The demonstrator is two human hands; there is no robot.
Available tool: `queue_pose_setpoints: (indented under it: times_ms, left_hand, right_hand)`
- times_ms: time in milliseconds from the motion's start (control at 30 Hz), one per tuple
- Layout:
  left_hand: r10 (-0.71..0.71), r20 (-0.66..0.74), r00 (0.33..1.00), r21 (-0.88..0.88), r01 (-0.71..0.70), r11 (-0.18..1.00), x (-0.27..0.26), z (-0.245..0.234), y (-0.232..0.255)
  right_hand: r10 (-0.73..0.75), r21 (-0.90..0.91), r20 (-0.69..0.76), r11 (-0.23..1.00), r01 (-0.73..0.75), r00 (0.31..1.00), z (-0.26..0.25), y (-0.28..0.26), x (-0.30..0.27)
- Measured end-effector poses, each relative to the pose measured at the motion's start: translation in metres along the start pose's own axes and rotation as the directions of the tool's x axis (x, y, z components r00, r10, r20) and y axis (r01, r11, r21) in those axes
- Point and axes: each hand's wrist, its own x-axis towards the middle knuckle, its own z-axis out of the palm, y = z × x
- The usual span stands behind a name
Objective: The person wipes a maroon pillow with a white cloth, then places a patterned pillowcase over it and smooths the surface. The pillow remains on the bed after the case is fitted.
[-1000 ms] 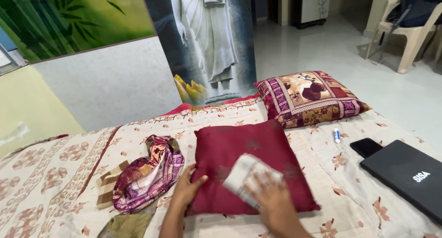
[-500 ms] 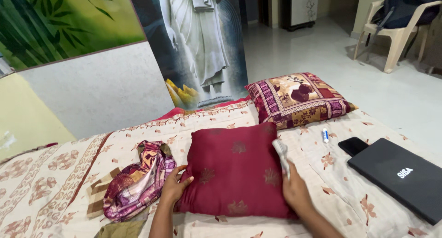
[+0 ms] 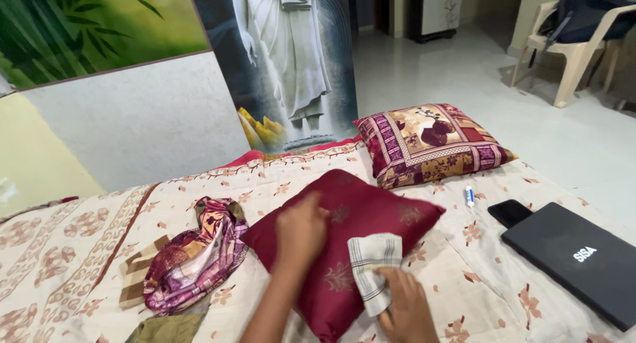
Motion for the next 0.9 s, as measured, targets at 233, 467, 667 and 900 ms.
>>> queue_pose_setpoints:
  times_ms: [233,467,667,900]
  left_hand:
    - [-0.274,0.655,0.704,0.452,-0.075,0.889,-0.089,0.05,0.103]
    - [0.051,0.124,0.991,0.474,-0.105,0.874,-0.073,0.059,0.053]
    - [-0.353,-0.131,0.926,-0.148,0.334,0.931,-0.028,-0.057,-0.005]
    - [-0.555,-0.004,0.832,-0.799,0.331,0.502,-0.034,-0.079,-0.08]
  right_hand:
    - [0.371,0.023,-0.188,0.927,-0.374,0.909,-0.03,0.061,0.071]
    - [0.531,0.444,-0.302,0.813,-0.376,0.792,-0.015,0.149,0.071]
    - [0.609,0.594,-0.276,0.716,-0.366,0.744,-0.005,0.164,0.071]
    - [0.601,0.649,-0.36,0.711,-0.27,0.714,-0.011,0.154,0.069]
